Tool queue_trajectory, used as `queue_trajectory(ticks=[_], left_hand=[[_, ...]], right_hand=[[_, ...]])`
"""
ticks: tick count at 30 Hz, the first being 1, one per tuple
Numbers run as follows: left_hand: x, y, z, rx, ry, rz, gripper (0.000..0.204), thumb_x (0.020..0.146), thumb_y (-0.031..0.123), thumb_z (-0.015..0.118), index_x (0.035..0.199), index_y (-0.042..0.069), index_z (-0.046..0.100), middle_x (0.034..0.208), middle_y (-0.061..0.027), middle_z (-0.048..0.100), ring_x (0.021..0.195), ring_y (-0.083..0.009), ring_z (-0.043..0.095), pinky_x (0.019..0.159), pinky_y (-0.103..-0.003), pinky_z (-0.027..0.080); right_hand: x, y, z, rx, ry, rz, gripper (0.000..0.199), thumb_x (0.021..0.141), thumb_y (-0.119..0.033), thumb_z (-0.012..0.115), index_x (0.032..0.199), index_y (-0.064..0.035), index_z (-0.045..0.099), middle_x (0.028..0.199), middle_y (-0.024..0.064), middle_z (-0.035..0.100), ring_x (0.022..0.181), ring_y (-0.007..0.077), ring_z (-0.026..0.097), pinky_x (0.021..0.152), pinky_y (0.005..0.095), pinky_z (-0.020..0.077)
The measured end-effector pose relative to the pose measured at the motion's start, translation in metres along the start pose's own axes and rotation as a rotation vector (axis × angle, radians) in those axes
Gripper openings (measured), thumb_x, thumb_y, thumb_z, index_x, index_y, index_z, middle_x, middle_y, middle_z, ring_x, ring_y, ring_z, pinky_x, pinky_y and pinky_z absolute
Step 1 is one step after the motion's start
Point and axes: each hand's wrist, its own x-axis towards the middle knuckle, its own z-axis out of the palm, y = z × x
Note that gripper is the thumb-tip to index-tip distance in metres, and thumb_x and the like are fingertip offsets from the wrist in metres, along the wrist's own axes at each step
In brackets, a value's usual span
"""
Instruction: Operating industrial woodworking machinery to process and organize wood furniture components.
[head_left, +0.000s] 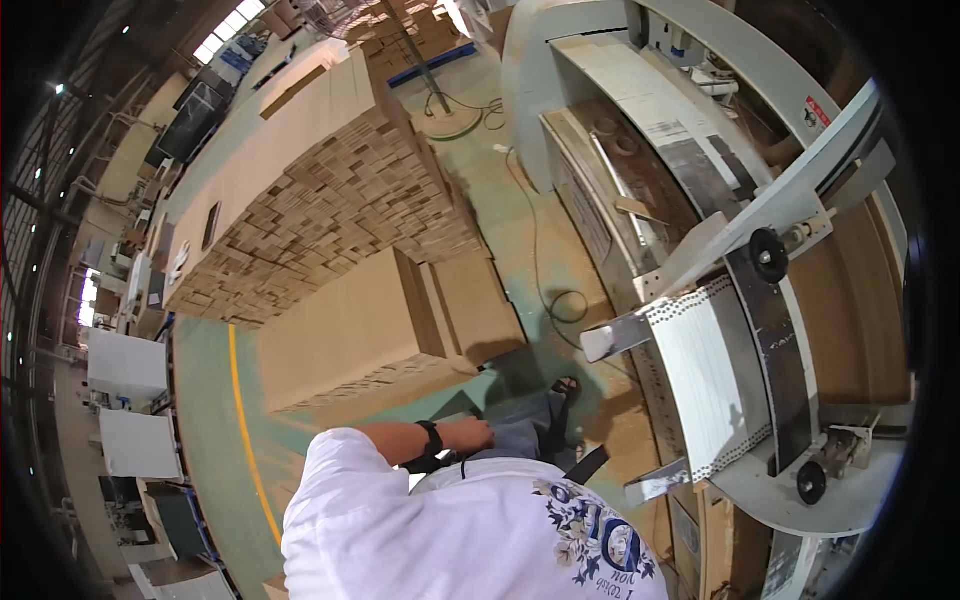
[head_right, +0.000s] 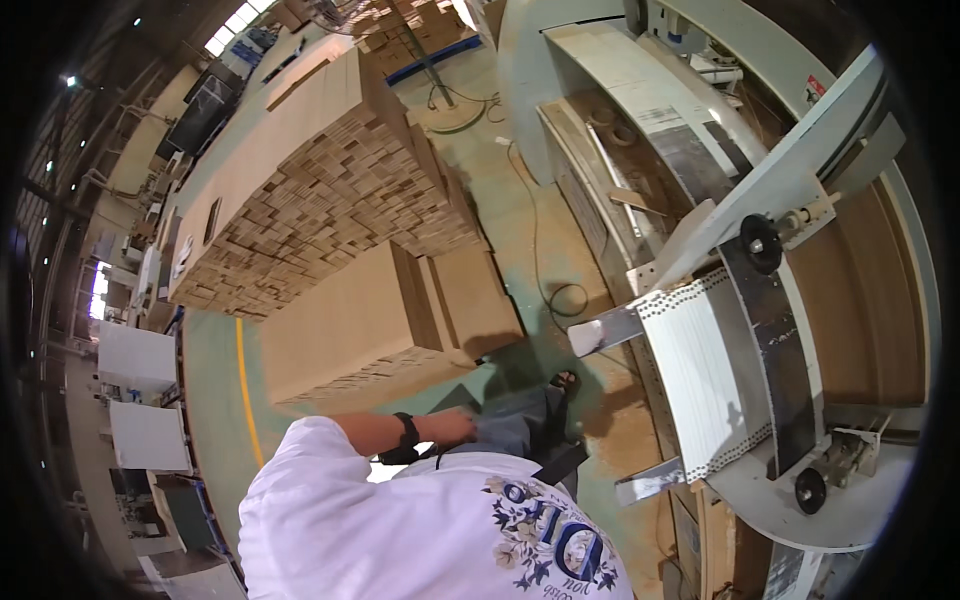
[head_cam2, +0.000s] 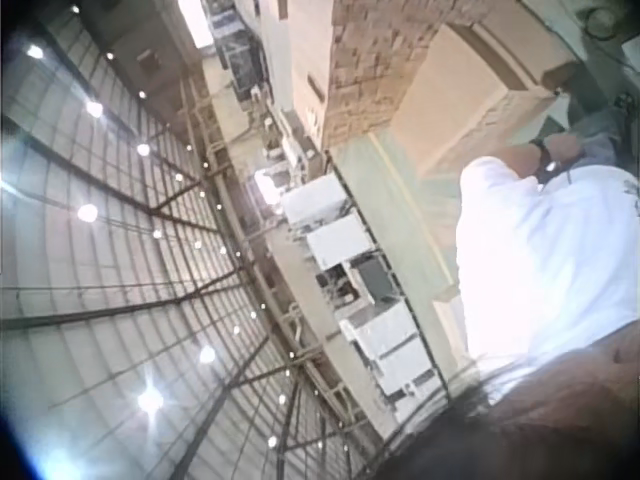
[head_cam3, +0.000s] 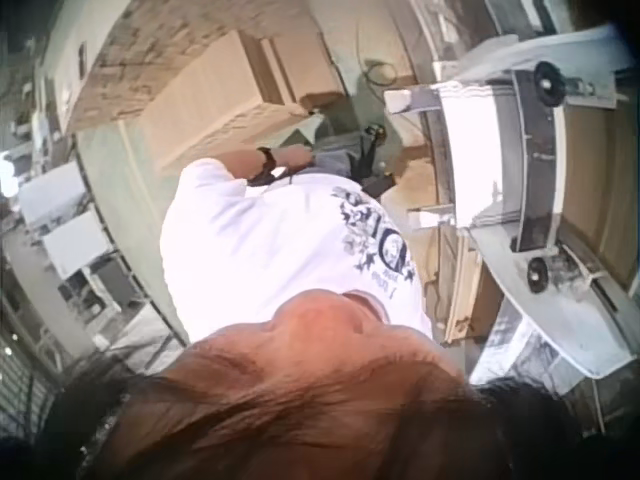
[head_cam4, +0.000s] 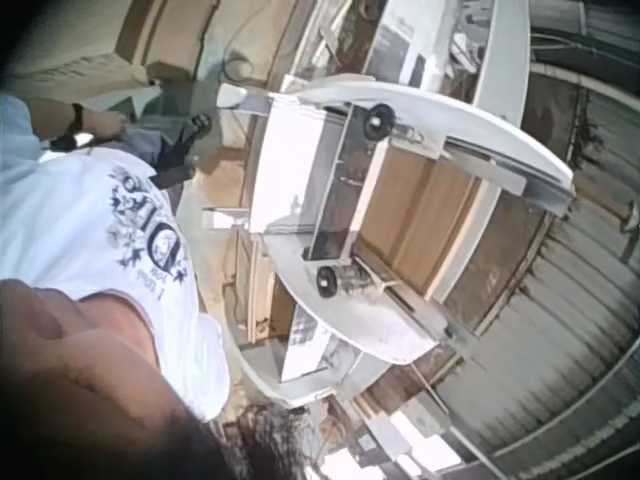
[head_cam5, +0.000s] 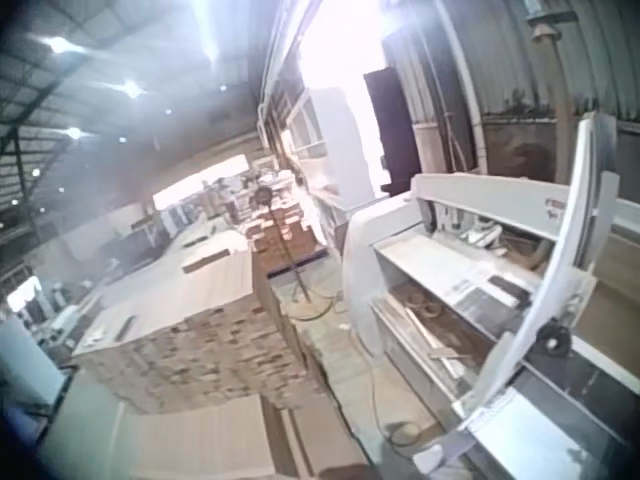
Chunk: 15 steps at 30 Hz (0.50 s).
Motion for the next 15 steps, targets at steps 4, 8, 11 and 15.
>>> queue_trajectory(ticks=[4, 8, 11, 15], left_hand=[[-0.041, -0.009, 0.018, -0.076, 0.093, -0.029, 0.017, 0.073, 0.019, 0.051, 0.079, 0.007, 0.062, 0.078, -0.0131, 0.061, 0.078, -0.0299, 0.059, 0.06, -0.041, 0.046], [-0.084, -0.02, -0.018, -0.659, -0.246, -0.373, 0.031, 0.076, 0.031, 0.053, 0.08, 0.001, 0.061, 0.072, -0.0098, 0.062, 0.066, -0.0197, 0.056, 0.062, -0.036, 0.044], [-0.108, -0.051, -0.001, -0.983, -0.433, -0.36, 0.038, 0.084, 0.035, 0.051, 0.099, 0.001, 0.059, 0.091, -0.0056, 0.06, 0.086, -0.0138, 0.051, 0.08, -0.031, 0.042], [-0.099, -0.105, 0.002, -0.897, -0.633, -0.183, 0.035, 0.083, 0.033, 0.051, 0.1, 0.003, 0.058, 0.1, -0.0099, 0.059, 0.089, -0.0204, 0.055, 0.079, -0.034, 0.043]], right_hand=[[0.007, 0.024, 0.011, 0.013, -0.024, 0.073, 0.022, 0.08, -0.016, 0.057, 0.1, -0.0066, 0.061, 0.094, 0.0072, 0.063, 0.085, 0.0162, 0.057, 0.074, 0.0307, 0.0449], [0.015, 0.042, 0.033, 0.071, -0.047, 0.148, 0.022, 0.079, -0.016, 0.058, 0.099, -0.0067, 0.061, 0.094, 0.0072, 0.063, 0.085, 0.0164, 0.057, 0.075, 0.031, 0.0449], [0.031, 0.063, 0.053, 0.156, -0.091, 0.221, 0.022, 0.078, -0.016, 0.058, 0.099, -0.0068, 0.062, 0.093, 0.0072, 0.063, 0.085, 0.0166, 0.057, 0.075, 0.0312, 0.0449], [0.098, 0.099, 0.098, 0.237, -0.307, 0.267, 0.022, 0.078, -0.015, 0.059, 0.098, -0.0068, 0.062, 0.093, 0.0072, 0.063, 0.086, 0.0169, 0.057, 0.076, 0.0316, 0.0449]])
